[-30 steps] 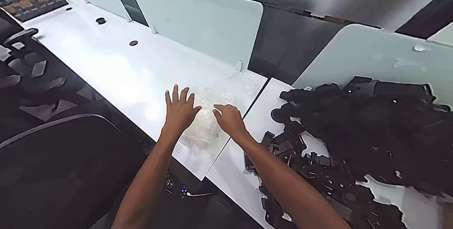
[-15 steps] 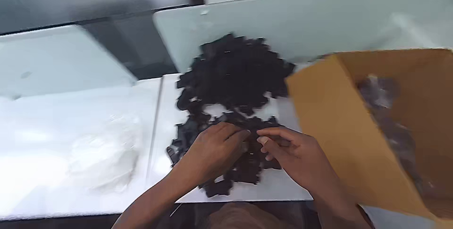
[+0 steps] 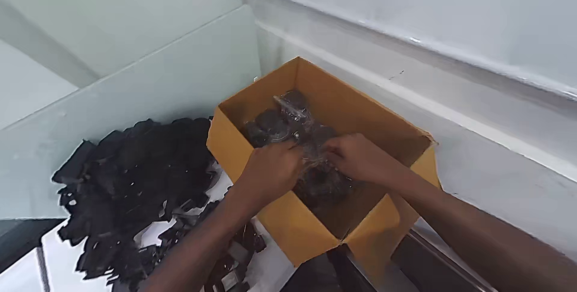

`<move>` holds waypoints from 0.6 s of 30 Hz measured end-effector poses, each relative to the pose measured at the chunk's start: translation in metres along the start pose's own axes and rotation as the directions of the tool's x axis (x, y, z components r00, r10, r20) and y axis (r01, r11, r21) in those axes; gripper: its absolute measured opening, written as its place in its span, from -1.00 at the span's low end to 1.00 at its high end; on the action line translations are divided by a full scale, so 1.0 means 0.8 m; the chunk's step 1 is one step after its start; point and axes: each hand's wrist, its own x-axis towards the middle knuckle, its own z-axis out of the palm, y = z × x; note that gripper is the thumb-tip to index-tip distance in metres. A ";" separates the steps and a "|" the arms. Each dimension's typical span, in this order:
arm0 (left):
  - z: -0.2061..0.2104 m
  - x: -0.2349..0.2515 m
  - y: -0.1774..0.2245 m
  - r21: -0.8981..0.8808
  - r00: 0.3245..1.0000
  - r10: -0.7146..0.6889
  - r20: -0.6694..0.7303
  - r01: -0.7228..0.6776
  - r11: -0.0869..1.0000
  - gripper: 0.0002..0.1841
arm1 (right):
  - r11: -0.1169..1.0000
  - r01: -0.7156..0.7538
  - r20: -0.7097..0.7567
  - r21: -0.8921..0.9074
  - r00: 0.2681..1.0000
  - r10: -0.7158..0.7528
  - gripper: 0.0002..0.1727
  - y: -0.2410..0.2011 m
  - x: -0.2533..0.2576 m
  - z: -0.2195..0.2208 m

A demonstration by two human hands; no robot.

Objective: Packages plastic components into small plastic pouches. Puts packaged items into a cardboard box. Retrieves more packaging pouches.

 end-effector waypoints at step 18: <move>0.073 0.188 -0.057 0.287 0.602 -0.374 0.705 0.241 0.927 -0.60 | 0.991 -0.012 0.205 -0.132 0.978 0.040 -0.01 0.046 0.188 0.036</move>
